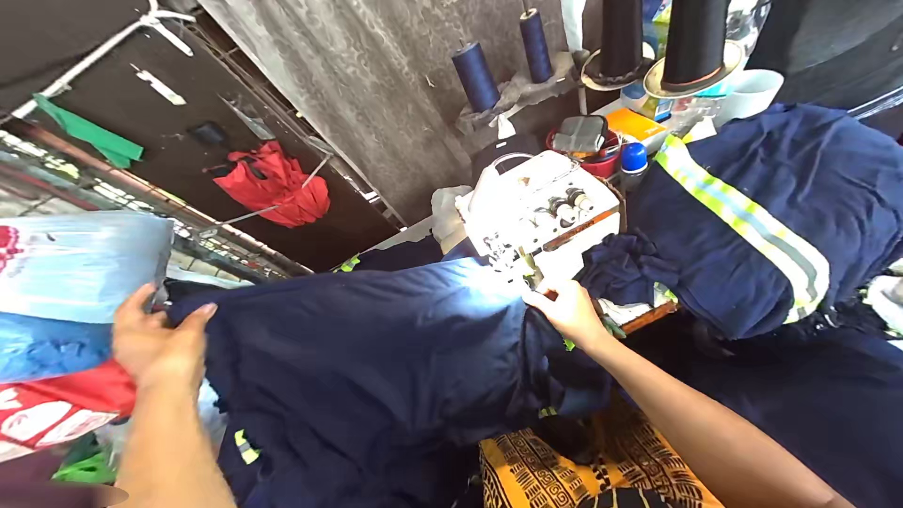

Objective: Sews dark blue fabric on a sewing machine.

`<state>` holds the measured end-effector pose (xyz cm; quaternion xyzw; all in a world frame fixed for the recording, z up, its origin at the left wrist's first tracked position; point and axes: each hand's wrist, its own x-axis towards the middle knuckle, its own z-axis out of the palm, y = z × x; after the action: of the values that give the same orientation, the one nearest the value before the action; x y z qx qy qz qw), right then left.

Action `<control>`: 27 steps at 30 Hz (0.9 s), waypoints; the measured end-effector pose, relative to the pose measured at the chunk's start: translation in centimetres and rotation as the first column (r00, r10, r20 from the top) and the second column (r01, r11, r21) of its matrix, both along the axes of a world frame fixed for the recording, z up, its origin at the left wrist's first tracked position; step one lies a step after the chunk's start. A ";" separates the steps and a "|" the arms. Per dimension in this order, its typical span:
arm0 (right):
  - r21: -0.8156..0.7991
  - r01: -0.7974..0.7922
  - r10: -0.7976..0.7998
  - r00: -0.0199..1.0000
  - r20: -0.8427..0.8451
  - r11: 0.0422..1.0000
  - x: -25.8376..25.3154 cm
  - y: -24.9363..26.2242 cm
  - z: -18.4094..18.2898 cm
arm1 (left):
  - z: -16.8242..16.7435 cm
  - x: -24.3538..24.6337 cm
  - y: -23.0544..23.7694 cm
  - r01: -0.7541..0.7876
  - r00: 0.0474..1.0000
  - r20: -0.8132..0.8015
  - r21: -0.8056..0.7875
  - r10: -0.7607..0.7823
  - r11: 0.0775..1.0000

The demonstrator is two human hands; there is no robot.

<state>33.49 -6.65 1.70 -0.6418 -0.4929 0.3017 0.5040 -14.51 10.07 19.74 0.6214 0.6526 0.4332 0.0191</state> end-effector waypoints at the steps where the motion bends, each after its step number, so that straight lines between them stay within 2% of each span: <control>1: 0.007 0.004 -0.004 0.999 0.039 1.000 -0.1 -0.2 -0.2 | -0.1 0.3 1.1 -0.055 0.986 -0.160 -0.067 0.043 0.996; 2: 0.012 0.004 -0.004 0.997 0.078 1.000 -0.1 -0.5 -0.4 | -0.4 1.3 1.6 -0.107 0.953 -0.298 -0.161 0.055 0.981; 4: -0.010 -0.008 0.009 0.988 0.152 1.000 0.2 -1.4 -0.7 | -1.3 5.7 -0.3 -0.103 0.916 -0.401 -0.288 -0.022 0.952; 6: -0.055 -0.019 0.029 0.983 0.181 0.998 0.8 -3.0 -1.1 | -4.6 10.7 -5.5 0.134 0.904 -0.352 -0.304 -0.242 0.943; 7: -0.063 -0.025 0.036 0.983 0.177 0.998 1.1 -3.9 -1.6 | -7.2 13.0 -9.1 0.290 0.876 -0.274 -0.361 -0.398 0.886; 8: -0.079 -0.028 0.041 0.986 0.164 0.996 1.4 -4.8 -2.2 | -10.2 15.1 -13.2 0.468 0.823 -0.074 -0.473 -0.563 0.746; 9: -0.103 -0.023 0.039 0.987 0.154 0.994 1.5 -5.6 -2.7 | -13.6 16.7 -17.0 0.636 0.721 0.219 -0.586 -0.658 0.502; 10: -0.132 -0.016 0.035 0.988 0.148 0.991 1.6 -6.4 -3.3 | -17.4 17.8 -20.0 0.735 0.616 0.498 -0.642 -0.611 0.217; 11: -0.148 -0.006 0.028 0.989 0.147 0.989 1.8 -7.1 -3.9 | -21.6 18.8 -22.2 0.767 0.595 0.667 -0.638 -0.448 0.069; 12: -0.164 -0.004 0.028 0.989 0.146 0.986 2.1 -7.6 -4.5 | -25.7 19.9 -23.5 0.778 0.623 0.743 -0.621 -0.244 0.096; 13: -0.179 -0.008 0.034 0.989 0.144 0.984 2.3 -8.0 -5.3 | -28.9 21.0 -24.0 0.769 0.612 0.791 -0.593 -0.009 0.237; 14: -0.192 -0.013 0.040 0.989 0.141 0.981 2.6 -8.5 -5.9 | -31.0 21.9 -23.9 0.737 0.512 0.834 -0.549 0.205 0.394; 15: -0.192 -0.011 0.038 0.990 0.137 0.981 2.8 -9.0 -6.5 | -31.9 22.1 -23.6 0.701 0.369 0.874 -0.485 0.315 0.523; 16: -0.174 -0.002 0.026 0.990 0.136 0.985 3.3 -9.5 -6.8 | -31.6 21.8 -23.4 0.673 0.279 0.906 -0.421 0.317 0.608; 17: -0.138 0.011 0.008 0.990 0.138 0.990 3.9 -9.9 -7.0 | -30.5 20.9 -23.5 0.660 0.274 0.930 -0.366 0.243 0.656; 19: -0.047 0.022 -0.014 0.986 0.164 0.999 5.8 -11.0 -6.7 | -27.8 17.0 -24.4 0.645 0.339 0.941 -0.233 0.001 0.727; 22: 0.061 -0.022 0.007 0.972 0.236 0.998 7.4 -12.3 -6.1 | -23.0 11.9 -24.1 0.542 0.338 0.924 -0.035 -0.179 0.840; 24: 0.028 -0.066 0.054 0.946 0.319 0.997 6.7 -12.0 -7.1 | -22.2 11.8 -23.3 0.489 0.298 0.940 -0.003 -0.164 0.872; 25: -0.046 -0.073 0.085 0.925 0.369 0.996 6.4 -11.5 -7.9 | -22.5 12.4 -22.9 0.448 0.286 0.952 -0.036 -0.105 0.894; 27: -0.292 -0.057 0.192 0.868 0.458 0.955 5.9 -10.3 -7.4 | -23.0 13.8 -22.4 0.394 0.222 0.974 -0.125 0.038 0.911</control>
<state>39.34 -16.95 -5.67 -0.7253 -0.5980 0.2286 0.2530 -0.70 -12.35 -3.22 0.2805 0.4891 0.5934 0.5744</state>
